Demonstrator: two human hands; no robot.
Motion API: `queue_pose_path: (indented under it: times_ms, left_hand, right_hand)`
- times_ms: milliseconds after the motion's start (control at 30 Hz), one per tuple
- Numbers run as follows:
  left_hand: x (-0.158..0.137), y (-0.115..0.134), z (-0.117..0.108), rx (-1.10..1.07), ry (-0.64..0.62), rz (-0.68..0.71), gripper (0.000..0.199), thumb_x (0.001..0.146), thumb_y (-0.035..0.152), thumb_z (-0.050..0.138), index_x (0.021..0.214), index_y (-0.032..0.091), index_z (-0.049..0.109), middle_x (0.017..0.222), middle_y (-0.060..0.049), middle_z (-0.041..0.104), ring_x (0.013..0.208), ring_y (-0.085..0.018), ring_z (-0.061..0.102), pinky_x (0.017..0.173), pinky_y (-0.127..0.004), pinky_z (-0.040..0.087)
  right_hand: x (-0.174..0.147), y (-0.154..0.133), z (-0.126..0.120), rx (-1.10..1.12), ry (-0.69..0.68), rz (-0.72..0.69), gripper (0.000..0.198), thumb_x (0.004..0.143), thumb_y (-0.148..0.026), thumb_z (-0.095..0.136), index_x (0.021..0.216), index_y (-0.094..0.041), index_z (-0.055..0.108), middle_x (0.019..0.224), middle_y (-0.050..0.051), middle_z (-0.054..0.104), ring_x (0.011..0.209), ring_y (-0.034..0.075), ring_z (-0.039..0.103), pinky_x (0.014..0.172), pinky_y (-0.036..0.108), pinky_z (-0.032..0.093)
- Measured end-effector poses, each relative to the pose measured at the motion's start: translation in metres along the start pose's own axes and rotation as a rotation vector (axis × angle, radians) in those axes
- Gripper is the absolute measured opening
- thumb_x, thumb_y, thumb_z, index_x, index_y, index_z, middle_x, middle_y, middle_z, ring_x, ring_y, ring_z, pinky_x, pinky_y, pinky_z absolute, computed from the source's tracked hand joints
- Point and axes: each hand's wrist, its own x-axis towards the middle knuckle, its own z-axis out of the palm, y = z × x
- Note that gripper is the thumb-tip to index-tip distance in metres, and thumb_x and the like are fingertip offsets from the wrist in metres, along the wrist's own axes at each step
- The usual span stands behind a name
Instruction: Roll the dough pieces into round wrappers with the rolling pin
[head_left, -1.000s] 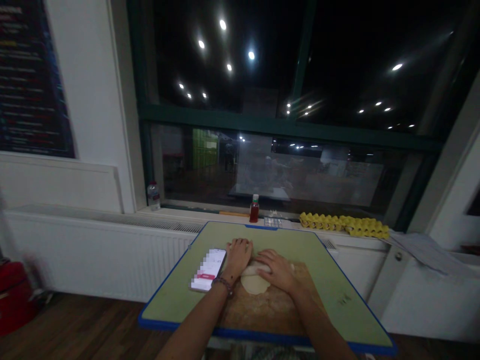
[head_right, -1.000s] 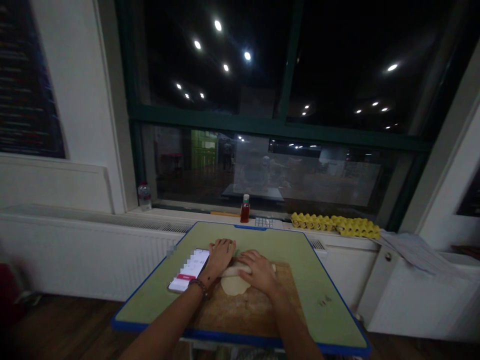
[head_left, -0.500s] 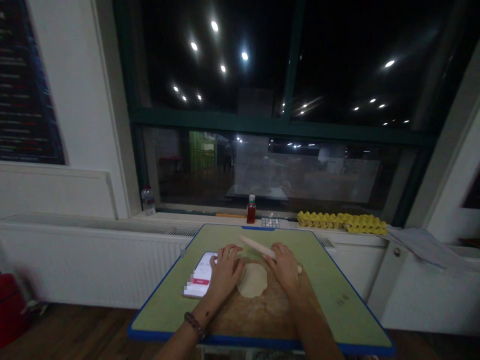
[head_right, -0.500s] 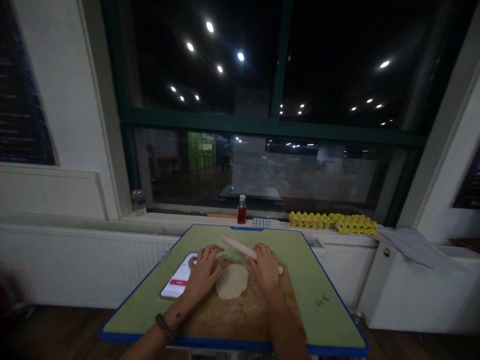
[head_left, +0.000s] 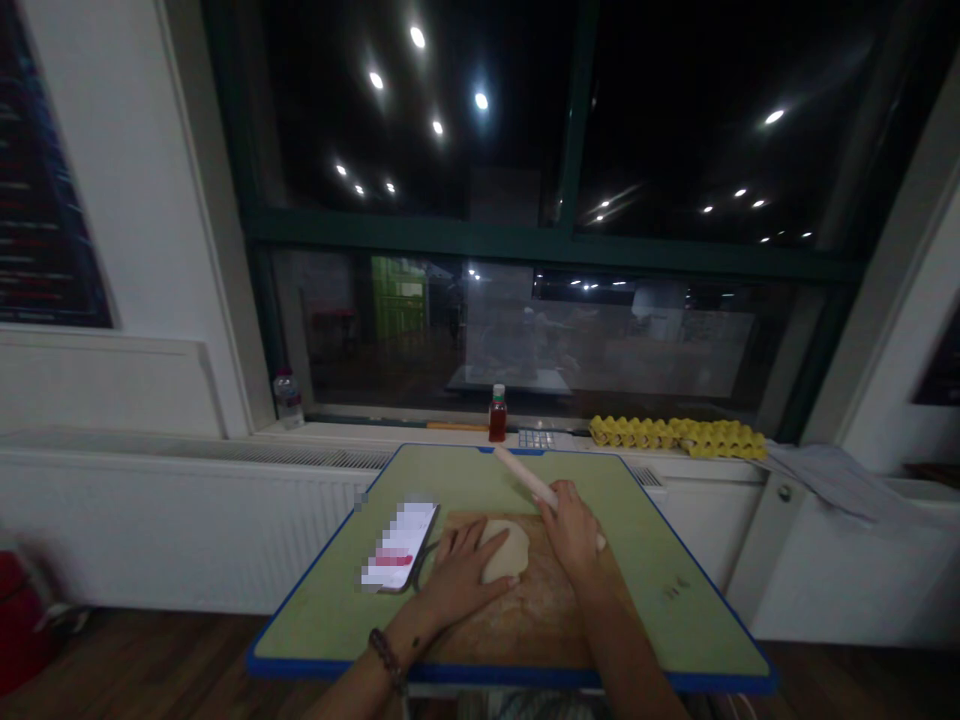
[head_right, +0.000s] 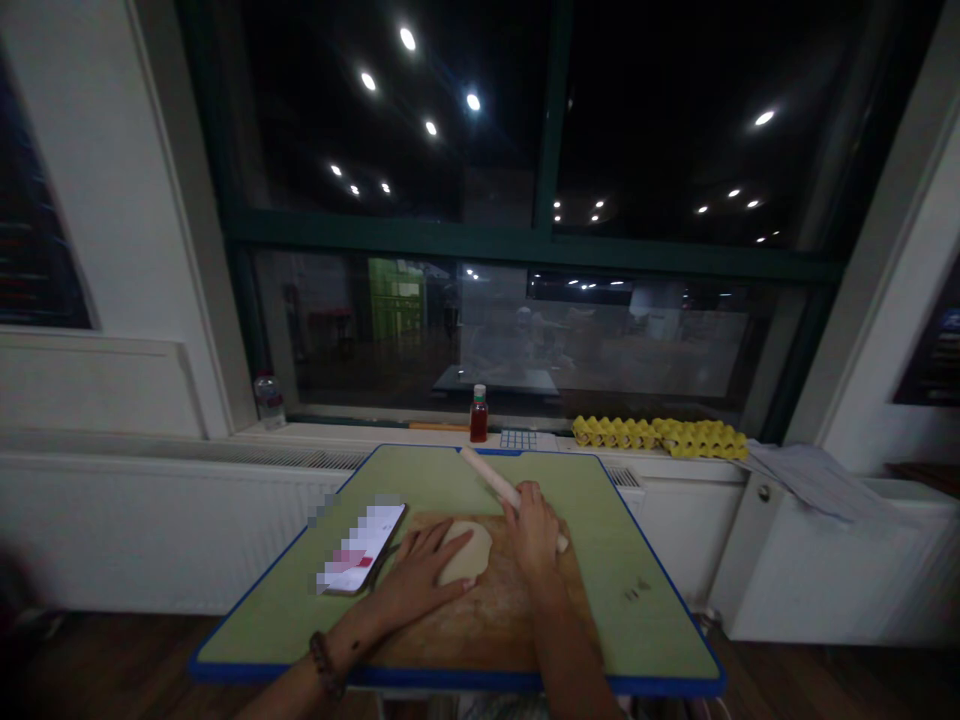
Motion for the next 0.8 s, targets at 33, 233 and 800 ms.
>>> queue_pose_path:
  times_ms: [33, 233, 800]
  left_hand:
    - [0.000, -0.002, -0.003, -0.012, -0.005, 0.029, 0.071, 0.085, 0.071, 0.042, 0.145, 0.032, 0.038, 0.153, -0.012, 0.032, 0.142, -0.033, 0.024, 0.113, -0.057, 0.016]
    - [0.005, -0.024, -0.015, -0.074, -0.074, 0.203, 0.069, 0.086, 0.069, 0.045, 0.145, 0.035, 0.036, 0.156, -0.009, 0.027, 0.143, -0.030, 0.022, 0.115, -0.053, 0.015]
    - [0.005, -0.039, -0.008, -0.154, -0.080, 0.265, 0.073, 0.089, 0.065, 0.043, 0.149, 0.026, 0.029, 0.158, -0.009, 0.021, 0.144, -0.029, 0.020, 0.116, -0.045, 0.022]
  right_hand:
    - [0.000, 0.000, -0.001, 0.004, -0.001, 0.000, 0.016, 0.097, -0.033, 0.046, 0.101, -0.020, 0.054, 0.096, 0.004, 0.065, 0.083, 0.017, 0.063, 0.068, 0.026, 0.037]
    - [0.001, -0.003, -0.007, 0.017, -0.046, -0.018, 0.015, 0.096, -0.032, 0.047, 0.098, -0.020, 0.055, 0.092, 0.003, 0.065, 0.082, 0.018, 0.063, 0.068, 0.027, 0.038]
    - [0.000, -0.001, 0.004, 0.178, -0.158, -0.166, 0.016, 0.094, -0.036, 0.047, 0.094, -0.023, 0.056, 0.093, 0.003, 0.066, 0.084, 0.019, 0.063, 0.072, 0.027, 0.040]
